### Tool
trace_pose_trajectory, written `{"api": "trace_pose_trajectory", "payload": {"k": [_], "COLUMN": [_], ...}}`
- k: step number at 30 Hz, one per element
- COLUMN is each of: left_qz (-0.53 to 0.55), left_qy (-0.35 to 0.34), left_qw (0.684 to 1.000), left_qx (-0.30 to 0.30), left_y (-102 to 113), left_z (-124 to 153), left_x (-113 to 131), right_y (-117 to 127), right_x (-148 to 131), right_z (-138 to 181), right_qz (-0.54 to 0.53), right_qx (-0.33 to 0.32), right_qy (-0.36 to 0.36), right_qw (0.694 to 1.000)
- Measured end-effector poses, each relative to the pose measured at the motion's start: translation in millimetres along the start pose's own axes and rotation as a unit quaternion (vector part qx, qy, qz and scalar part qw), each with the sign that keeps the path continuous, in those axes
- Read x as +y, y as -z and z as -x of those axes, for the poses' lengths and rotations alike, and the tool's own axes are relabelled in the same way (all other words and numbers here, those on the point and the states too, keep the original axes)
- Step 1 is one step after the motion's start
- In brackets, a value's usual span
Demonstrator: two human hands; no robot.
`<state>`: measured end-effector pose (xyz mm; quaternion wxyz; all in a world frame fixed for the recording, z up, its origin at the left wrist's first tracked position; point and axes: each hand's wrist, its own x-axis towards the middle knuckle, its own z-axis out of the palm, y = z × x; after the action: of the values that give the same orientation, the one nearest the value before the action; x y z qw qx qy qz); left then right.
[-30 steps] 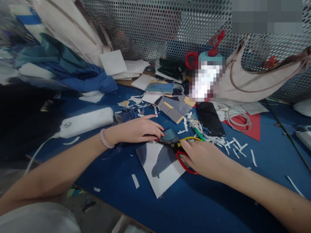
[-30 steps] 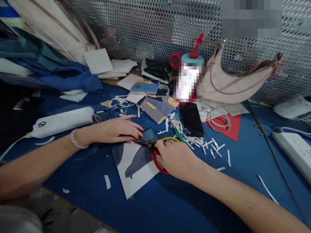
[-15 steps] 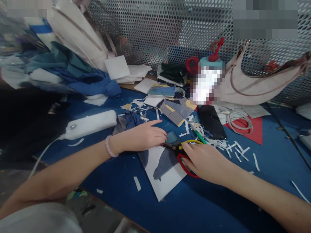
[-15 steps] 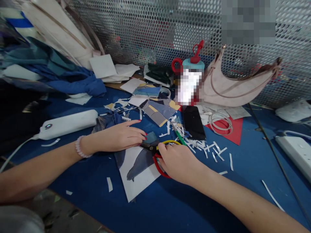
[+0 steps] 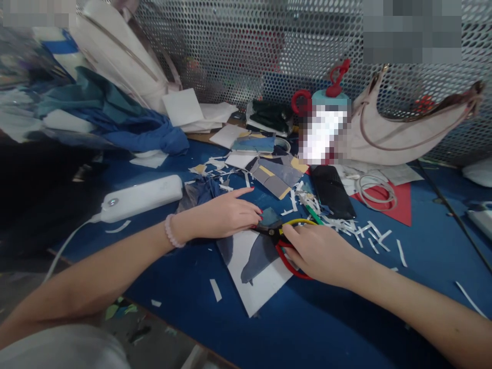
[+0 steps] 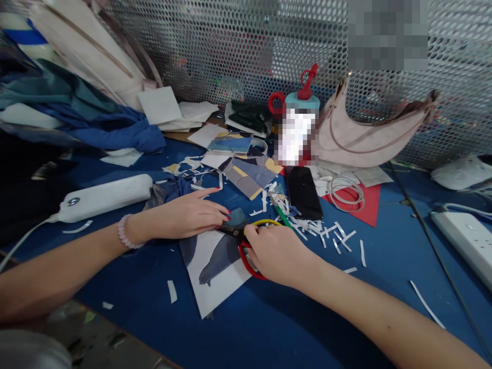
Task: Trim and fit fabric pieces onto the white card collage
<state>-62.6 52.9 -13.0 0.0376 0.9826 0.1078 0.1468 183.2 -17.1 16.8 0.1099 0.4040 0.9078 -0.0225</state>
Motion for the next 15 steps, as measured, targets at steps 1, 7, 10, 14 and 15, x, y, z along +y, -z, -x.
{"api": "trace_pose_trajectory", "payload": {"k": [1, 7, 10, 14, 15], "left_qz": [-0.001, -0.005, -0.001, -0.012, -0.017], "left_qy": [0.002, 0.005, -0.004, -0.014, -0.014], "left_qw": [1.0, 1.0, 1.0, 1.0, 1.0], "left_qx": [0.0, -0.008, 0.001, 0.002, 0.0], "left_y": [0.1, 0.9, 1.3, 0.8, 0.4], "left_z": [0.1, -1.1, -2.1, -2.5, -2.3], "left_x": [0.1, -0.2, -0.4, -0.4, -0.6], "right_y": [0.1, -3.0, -4.1, -3.1, -2.7], "right_x": [-0.2, -1.6, -1.9, -2.0, -2.2], "right_z": [-0.4, -1.2, -0.5, 1.6, 2.2], "right_qz": [0.005, 0.037, 0.037, 0.017, 0.011], "right_qx": [-0.007, -0.01, 0.001, -0.007, -0.012], "right_qy": [0.004, 0.018, 0.019, 0.01, 0.006], "right_qw": [1.0, 0.999, 0.999, 1.0, 1.0]}}
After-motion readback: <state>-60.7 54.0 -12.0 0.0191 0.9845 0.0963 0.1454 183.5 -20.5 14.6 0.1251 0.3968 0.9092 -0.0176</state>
